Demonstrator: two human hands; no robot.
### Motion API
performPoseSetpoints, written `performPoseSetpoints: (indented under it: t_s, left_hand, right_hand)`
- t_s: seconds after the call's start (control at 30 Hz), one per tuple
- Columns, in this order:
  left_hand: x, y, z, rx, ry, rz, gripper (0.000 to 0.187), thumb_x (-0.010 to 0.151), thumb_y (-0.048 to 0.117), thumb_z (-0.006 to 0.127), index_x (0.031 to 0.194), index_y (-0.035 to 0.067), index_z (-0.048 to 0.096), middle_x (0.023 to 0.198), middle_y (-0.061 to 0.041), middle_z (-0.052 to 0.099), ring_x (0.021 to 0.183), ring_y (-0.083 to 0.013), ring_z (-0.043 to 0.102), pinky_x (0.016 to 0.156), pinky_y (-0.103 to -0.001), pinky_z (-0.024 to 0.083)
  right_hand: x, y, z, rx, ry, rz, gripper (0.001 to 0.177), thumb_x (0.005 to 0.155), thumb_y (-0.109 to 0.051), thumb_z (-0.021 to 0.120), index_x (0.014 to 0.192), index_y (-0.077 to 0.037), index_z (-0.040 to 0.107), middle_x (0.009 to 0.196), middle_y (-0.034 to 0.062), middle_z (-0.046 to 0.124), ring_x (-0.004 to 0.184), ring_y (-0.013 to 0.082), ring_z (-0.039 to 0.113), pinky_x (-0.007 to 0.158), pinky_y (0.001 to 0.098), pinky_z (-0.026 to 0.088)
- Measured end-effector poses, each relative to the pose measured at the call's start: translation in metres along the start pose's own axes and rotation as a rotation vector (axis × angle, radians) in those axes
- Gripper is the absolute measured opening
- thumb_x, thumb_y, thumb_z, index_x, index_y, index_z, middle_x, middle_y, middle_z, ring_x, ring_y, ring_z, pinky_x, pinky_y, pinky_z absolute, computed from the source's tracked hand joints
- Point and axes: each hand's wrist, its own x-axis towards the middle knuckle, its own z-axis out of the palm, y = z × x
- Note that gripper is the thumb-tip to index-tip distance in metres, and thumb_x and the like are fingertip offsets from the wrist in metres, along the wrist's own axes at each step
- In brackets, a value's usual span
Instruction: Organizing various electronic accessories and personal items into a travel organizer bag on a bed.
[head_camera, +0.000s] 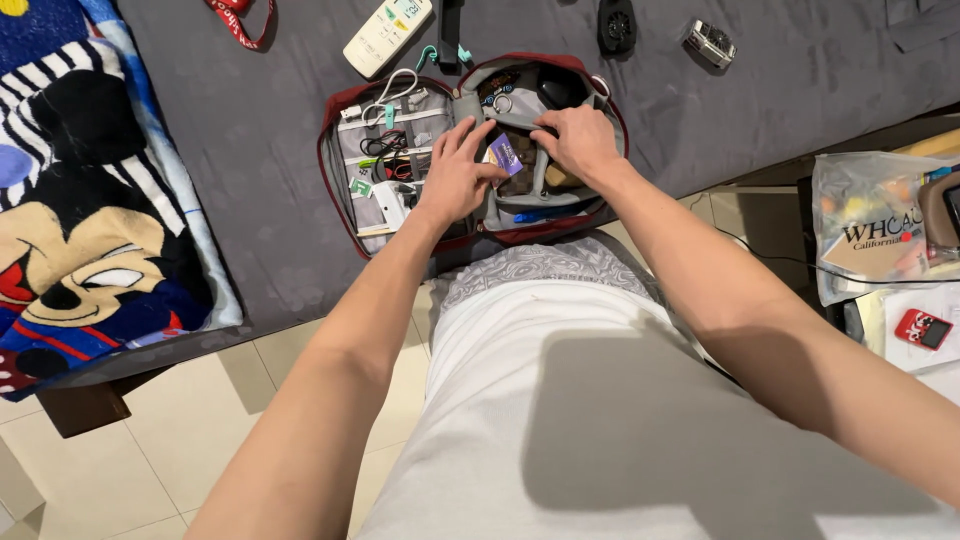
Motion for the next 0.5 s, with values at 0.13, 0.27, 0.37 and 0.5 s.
performPoseSetpoints:
  t_s: [0.13,0.27,0.37,0.5]
  left_hand:
    - [0.000,0.000,-0.005,0.070,-0.074,0.037,0.030,0.095,0.034,0.070,0.119,0.051,0.072,0.165,0.005,0.032,0.155,-0.0305,0.024,0.120,-0.055,0.028]
    - [0.003,0.000,0.017,0.192,0.133,0.210,0.017,0.095,0.043,0.068,0.111,0.042,0.073,0.134,0.005,0.045,0.130,-0.0242,0.043,0.109,-0.050,0.033]
    - [0.006,0.006,0.034,0.239,0.268,0.246,0.013,0.099,0.043,0.063,0.107,0.035,0.070,0.100,0.006,0.047,0.103,-0.0191,0.052,0.100,-0.047,0.040]
    - [0.019,0.025,0.037,0.243,0.472,0.292,0.027,0.101,0.029,0.058,0.127,0.032,0.064,0.089,0.003,0.044,0.090,-0.0199,0.052,0.095,-0.044,0.042]
  right_hand:
    - [0.004,0.010,0.009,-0.020,0.004,0.016,0.023,0.103,-0.024,0.069,0.120,-0.011,0.077,0.090,0.0186,0.078,0.079,0.0396,0.076,0.057,0.0434,0.063]
    - [0.001,0.006,0.003,-0.008,0.006,0.017,0.023,0.103,-0.021,0.069,0.119,-0.009,0.078,0.090,0.0198,0.078,0.079,0.0406,0.076,0.058,0.0452,0.063]
    - [-0.001,0.002,0.002,-0.005,0.013,0.028,0.022,0.103,-0.021,0.069,0.119,-0.009,0.078,0.089,0.0199,0.078,0.078,0.0404,0.076,0.057,0.0447,0.063]
    - [0.000,0.009,0.012,-0.079,0.032,0.046,0.021,0.099,-0.028,0.072,0.114,-0.016,0.079,0.093,0.0153,0.079,0.084,0.0414,0.075,0.066,0.0486,0.064]
